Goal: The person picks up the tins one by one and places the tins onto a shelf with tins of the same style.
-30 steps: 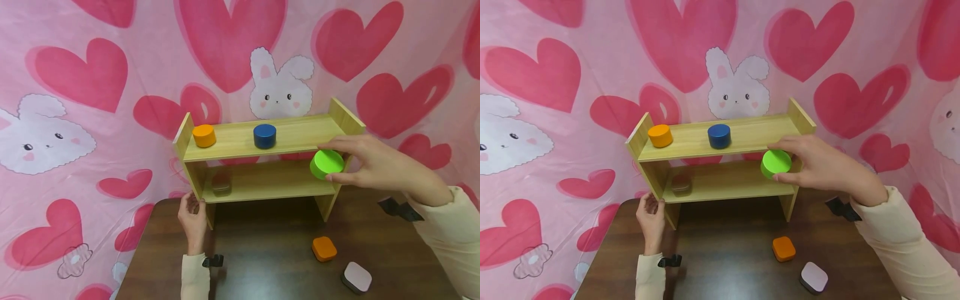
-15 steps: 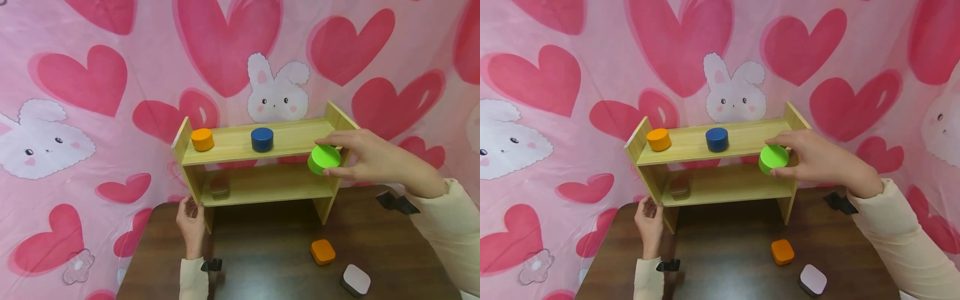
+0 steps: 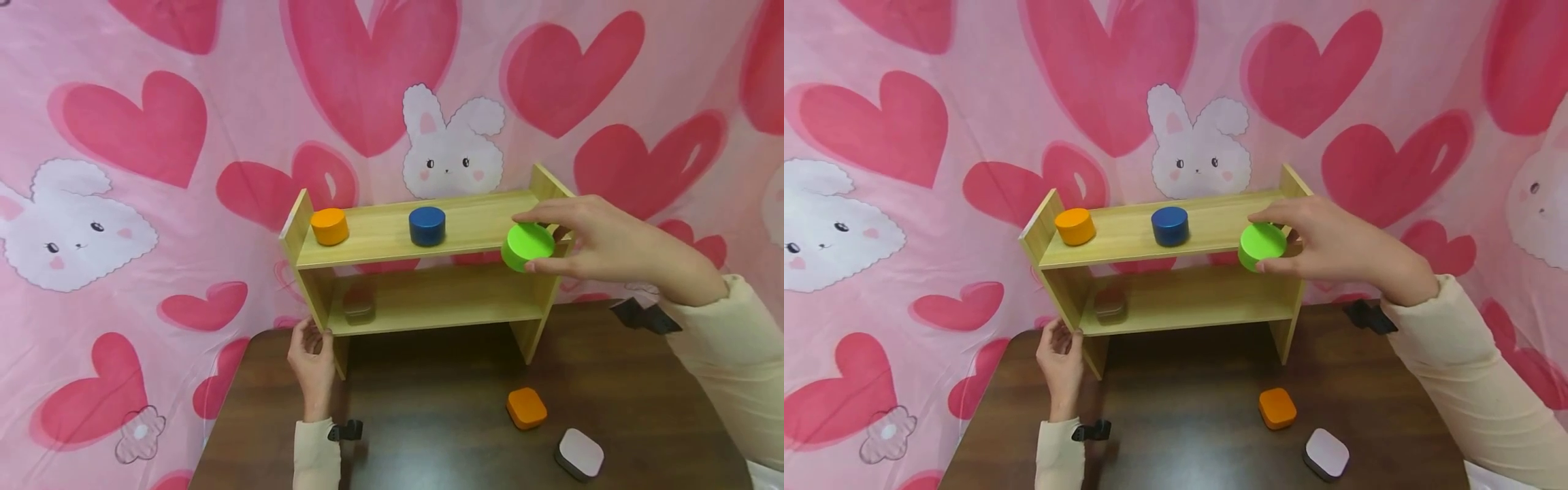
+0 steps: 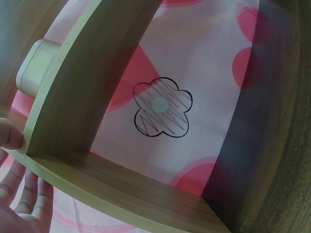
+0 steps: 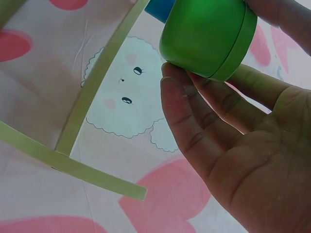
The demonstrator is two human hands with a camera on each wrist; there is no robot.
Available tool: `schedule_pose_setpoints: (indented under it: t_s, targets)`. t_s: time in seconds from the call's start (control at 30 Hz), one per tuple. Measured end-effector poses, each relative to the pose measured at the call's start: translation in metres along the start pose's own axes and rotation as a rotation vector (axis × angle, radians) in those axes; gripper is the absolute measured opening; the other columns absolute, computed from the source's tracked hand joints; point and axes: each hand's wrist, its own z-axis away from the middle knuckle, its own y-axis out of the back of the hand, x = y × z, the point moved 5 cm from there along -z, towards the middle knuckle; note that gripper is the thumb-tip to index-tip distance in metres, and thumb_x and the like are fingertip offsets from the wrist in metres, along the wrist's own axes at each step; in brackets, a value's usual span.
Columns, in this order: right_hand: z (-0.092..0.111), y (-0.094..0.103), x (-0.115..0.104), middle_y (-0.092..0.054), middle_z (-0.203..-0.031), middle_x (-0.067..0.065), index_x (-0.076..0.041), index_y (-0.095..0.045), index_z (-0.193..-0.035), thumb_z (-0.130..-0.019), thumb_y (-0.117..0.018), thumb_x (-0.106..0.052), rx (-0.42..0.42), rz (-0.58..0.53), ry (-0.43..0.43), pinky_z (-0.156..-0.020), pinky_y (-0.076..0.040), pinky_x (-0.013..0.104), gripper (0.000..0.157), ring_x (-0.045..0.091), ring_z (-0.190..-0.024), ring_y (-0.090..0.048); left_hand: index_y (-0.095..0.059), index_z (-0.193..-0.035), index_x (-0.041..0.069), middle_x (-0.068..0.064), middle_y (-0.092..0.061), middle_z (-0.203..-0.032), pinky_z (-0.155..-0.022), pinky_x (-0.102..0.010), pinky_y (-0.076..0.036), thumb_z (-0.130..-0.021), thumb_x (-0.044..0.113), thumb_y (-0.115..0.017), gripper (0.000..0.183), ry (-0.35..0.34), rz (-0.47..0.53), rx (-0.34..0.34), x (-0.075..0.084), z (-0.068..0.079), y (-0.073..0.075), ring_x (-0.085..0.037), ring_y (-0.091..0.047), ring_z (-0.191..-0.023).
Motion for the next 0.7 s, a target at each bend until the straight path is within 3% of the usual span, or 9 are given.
schedule_pose_setpoints:
  t_s: [0.23,0.5,0.7]
  targets:
    - [-0.008,0.006,0.000,-0.074,-0.109,0.000,-0.010,-0.072,-0.131,-0.069,-0.096,-0.022,0.003,0.029,0.000,-0.065,-0.057,0.020,0.068,0.009,-0.084,-0.061,-0.064,-0.116,-0.016,-0.031,-0.068,-0.106,-0.084,-0.012,-0.056,-0.088,-0.017,-0.065,0.029,0.010,-0.009,-0.009,0.001,-0.002,0.001,-0.011,-0.065,-0.092]
    - [-0.014,0.010,0.003,-0.075,-0.113,0.004,-0.009,-0.070,-0.134,-0.072,-0.095,-0.023,-0.041,0.036,-0.062,-0.071,-0.057,0.018,0.069,0.014,-0.089,-0.067,-0.064,-0.115,-0.017,-0.032,-0.068,-0.105,-0.083,-0.011,-0.055,-0.088,-0.014,-0.066,0.027,0.013,-0.014,-0.011,0.001,-0.002,0.001,-0.016,-0.067,-0.091]
    - [-0.021,0.013,0.004,-0.075,-0.118,0.006,-0.013,-0.068,-0.138,-0.076,-0.093,-0.024,-0.065,0.025,-0.085,-0.075,-0.058,0.018,0.068,0.017,-0.094,-0.070,-0.064,-0.116,-0.017,-0.033,-0.067,-0.106,-0.084,-0.011,-0.055,-0.088,-0.014,-0.066,0.028,0.021,-0.011,-0.011,0.001,-0.003,0.002,-0.011,-0.066,-0.092]
